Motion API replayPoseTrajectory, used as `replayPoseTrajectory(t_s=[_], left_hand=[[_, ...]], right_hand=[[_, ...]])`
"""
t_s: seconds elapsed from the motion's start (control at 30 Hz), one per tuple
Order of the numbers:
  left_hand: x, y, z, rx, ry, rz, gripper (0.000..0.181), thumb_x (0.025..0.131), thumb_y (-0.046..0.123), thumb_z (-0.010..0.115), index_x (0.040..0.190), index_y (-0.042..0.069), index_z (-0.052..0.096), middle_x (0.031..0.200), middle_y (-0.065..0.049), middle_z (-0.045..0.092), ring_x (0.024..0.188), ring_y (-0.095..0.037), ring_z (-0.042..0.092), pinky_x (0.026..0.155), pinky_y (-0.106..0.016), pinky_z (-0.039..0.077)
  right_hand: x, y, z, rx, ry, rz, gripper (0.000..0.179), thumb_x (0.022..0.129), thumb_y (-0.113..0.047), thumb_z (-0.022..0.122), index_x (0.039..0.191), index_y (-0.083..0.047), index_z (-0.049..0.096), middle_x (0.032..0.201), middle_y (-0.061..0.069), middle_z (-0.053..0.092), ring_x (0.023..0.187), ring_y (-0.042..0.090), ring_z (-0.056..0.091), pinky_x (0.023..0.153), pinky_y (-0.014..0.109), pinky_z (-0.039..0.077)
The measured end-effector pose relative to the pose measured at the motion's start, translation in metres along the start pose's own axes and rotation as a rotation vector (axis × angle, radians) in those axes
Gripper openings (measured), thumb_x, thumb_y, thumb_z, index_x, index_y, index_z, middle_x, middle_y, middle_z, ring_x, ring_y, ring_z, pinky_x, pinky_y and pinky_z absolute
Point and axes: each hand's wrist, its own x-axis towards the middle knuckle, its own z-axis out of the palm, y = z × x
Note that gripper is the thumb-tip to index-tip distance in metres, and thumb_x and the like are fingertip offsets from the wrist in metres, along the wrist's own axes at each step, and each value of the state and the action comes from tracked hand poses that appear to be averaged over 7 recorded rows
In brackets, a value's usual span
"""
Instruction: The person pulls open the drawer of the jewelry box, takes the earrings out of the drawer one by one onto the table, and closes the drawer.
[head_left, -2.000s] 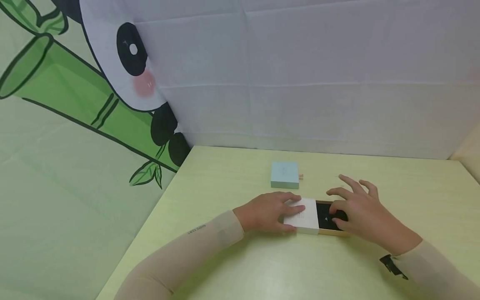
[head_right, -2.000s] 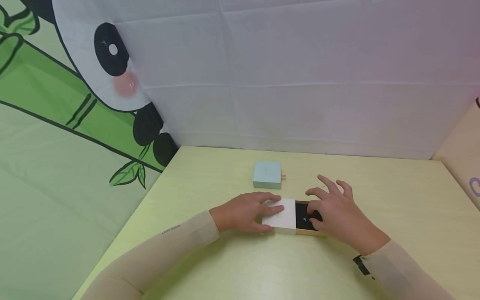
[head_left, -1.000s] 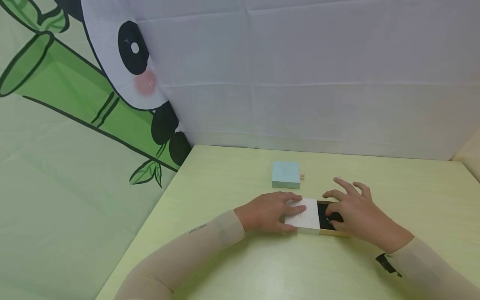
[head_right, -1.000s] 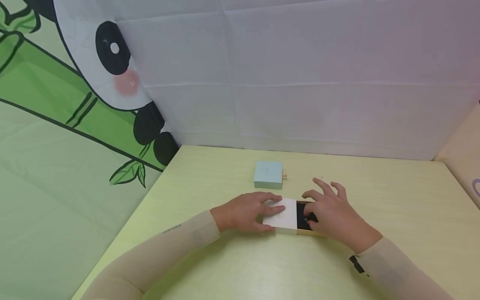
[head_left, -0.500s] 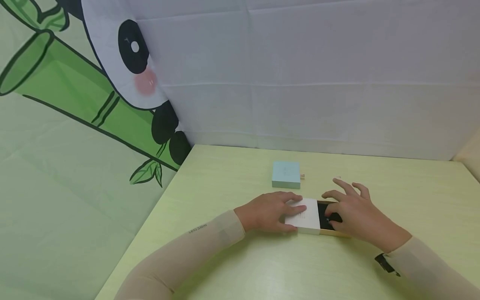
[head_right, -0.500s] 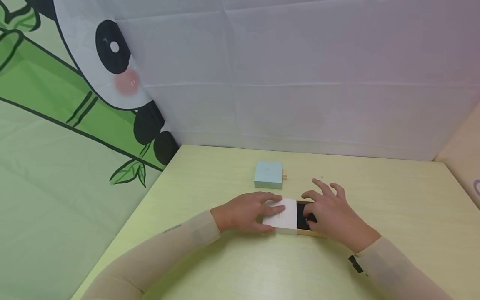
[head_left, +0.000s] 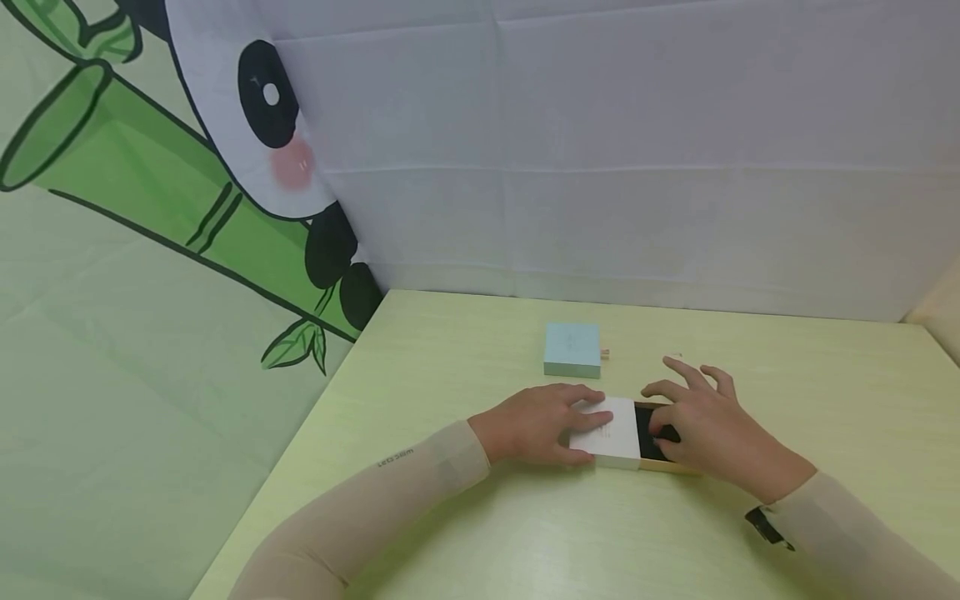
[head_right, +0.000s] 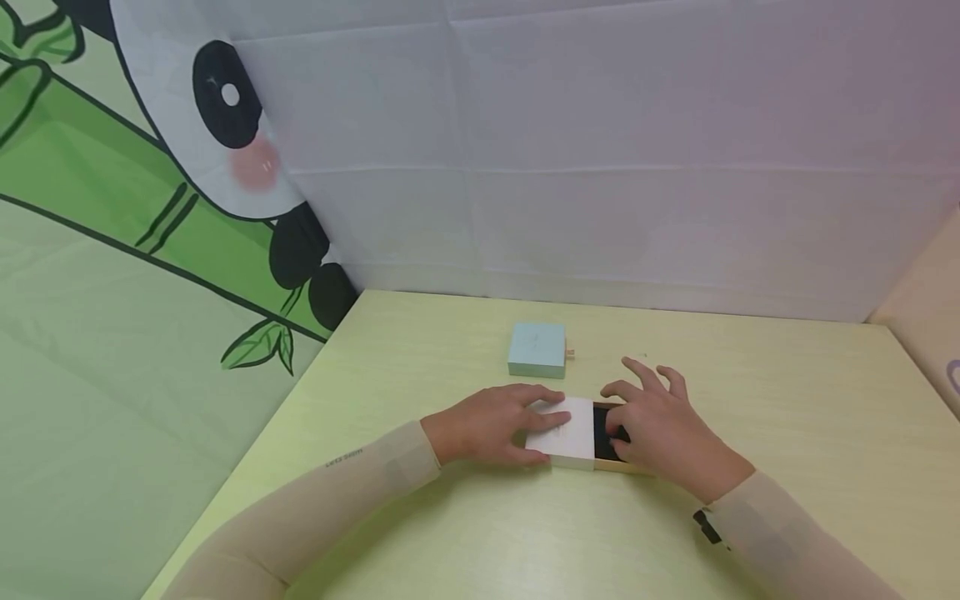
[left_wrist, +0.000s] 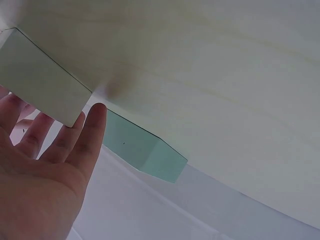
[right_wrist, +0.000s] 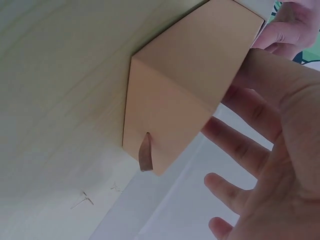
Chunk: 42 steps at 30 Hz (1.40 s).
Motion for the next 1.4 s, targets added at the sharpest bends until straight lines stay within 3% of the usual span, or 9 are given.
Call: replayPoseTrajectory(t_s=[0.63,1.4], left_hand=[[0.001,0.001,-0.002,0.012,0.012,-0.004,0.071,0.115,0.061,0.071,0.179,0.038,0.052,0.189,0.005,0.049,0.175,-0.019,0.049,0.139,-0.038,0.051],[0.007,0.000,-0.002,0.003,0.006,-0.019,0.071,0.115,0.060,0.070,0.180,0.038,0.051,0.189,0.004,0.049,0.175,-0.019,0.050,0.139,-0.038,0.051]], right_hand=[[0.004,0.004,0.005,-0.007,0.026,-0.032,0.039,0.083,-0.015,0.104,0.074,-0.038,0.074,0.141,0.003,0.083,0.163,0.059,0.052,0.121,0.089,0.040],[0.004,0.011,-0.005,0.038,0.037,-0.012,0.032,0.087,-0.017,0.103,0.079,-0.036,0.079,0.148,0.008,0.081,0.167,0.059,0.045,0.123,0.090,0.034]])
